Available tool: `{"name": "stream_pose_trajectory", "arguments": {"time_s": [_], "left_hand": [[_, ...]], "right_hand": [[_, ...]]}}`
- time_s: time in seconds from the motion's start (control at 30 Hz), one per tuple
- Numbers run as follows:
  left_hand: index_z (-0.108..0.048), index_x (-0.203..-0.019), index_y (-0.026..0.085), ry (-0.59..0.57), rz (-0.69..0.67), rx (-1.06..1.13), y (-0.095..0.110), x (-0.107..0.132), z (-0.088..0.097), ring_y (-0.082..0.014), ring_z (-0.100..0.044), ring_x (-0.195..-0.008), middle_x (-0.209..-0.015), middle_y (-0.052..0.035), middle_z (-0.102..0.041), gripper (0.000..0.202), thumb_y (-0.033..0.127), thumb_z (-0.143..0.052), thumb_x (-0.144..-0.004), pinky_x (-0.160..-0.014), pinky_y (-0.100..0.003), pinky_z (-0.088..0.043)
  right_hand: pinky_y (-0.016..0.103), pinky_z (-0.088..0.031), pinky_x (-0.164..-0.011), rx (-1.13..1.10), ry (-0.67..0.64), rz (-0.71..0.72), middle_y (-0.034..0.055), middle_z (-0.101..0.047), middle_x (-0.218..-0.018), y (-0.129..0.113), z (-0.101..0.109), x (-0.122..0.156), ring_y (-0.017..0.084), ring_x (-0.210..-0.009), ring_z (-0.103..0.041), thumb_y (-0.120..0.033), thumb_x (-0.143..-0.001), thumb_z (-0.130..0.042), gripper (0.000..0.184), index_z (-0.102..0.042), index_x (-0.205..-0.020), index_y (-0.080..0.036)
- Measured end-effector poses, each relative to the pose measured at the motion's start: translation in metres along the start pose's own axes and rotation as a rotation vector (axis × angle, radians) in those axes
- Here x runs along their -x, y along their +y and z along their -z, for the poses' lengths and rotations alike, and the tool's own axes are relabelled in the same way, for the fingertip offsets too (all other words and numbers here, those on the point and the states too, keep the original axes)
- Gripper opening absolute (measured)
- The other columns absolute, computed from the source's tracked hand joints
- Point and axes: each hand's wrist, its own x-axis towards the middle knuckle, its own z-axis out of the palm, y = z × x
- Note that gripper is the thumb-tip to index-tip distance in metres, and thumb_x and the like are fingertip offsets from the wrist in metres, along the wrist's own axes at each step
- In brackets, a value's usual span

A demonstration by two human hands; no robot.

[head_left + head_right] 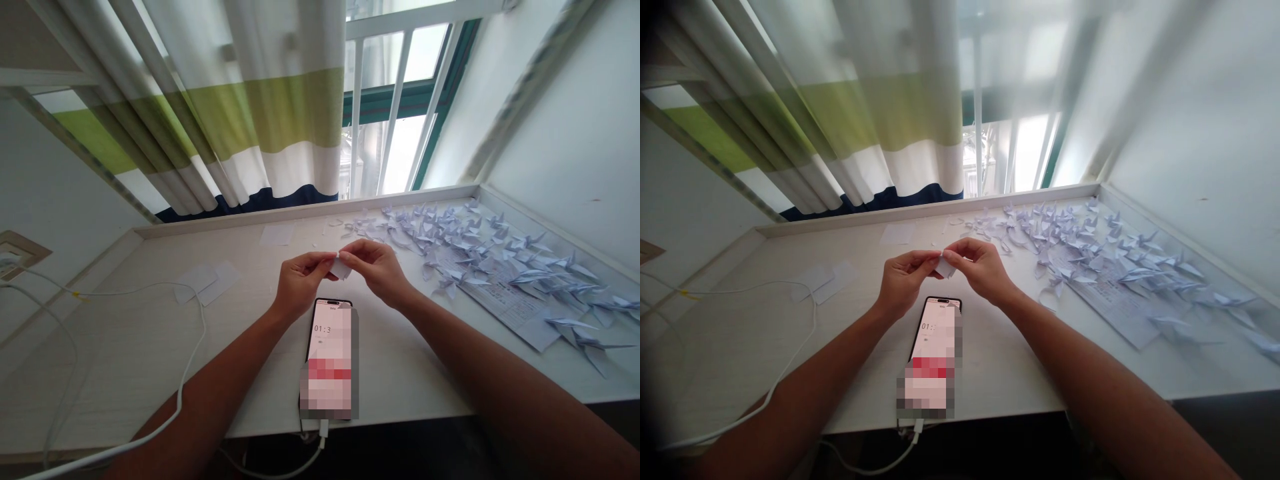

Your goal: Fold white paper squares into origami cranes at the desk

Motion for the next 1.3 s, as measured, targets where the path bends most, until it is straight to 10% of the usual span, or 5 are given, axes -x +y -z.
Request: {"name": "stream_pose_trajectory", "arguments": {"time_s": [0.73,1.03,1.3], "left_hand": [[-0.083,-0.094,0.017,0.004,0.081,-0.057,-0.005,-0.003,0.006,-0.0231,-0.078,-0.088,-0.093,-0.0087,-0.082,0.030,0.036,-0.089,-0.073,-0.088,-0.039,-0.064],[-0.082,-0.094,0.014,-0.070,0.224,-0.046,0.002,-0.006,0.006,-0.0215,-0.075,-0.082,-0.089,-0.0103,-0.081,0.033,0.041,-0.086,-0.076,-0.074,-0.034,-0.063],[-0.078,-0.084,0.013,-0.061,0.087,-0.157,-0.004,-0.008,0.007,-0.0177,-0.071,-0.070,-0.078,-0.0077,-0.077,0.028,0.040,-0.082,-0.079,-0.069,-0.031,-0.060]], "right_hand": [[0.034,-0.060,-0.076,0.074,0.009,-0.081,0.0054,-0.078,-0.085,0.004,0.002,-0.002,0.018,-0.077,-0.071,-0.048,-0.074,-0.087,0.034,-0.079,-0.090,-0.019],[0.034,-0.056,-0.070,0.209,0.002,-0.012,0.0055,-0.075,-0.079,0.005,0.003,-0.002,0.019,-0.074,-0.068,-0.046,-0.078,-0.083,0.028,-0.077,-0.082,-0.019],[0.034,-0.056,-0.068,0.238,-0.014,-0.025,0.0054,-0.073,-0.078,0.013,-0.002,-0.002,0.018,-0.072,-0.066,-0.052,-0.084,-0.077,0.034,-0.073,-0.084,-0.018]]}}
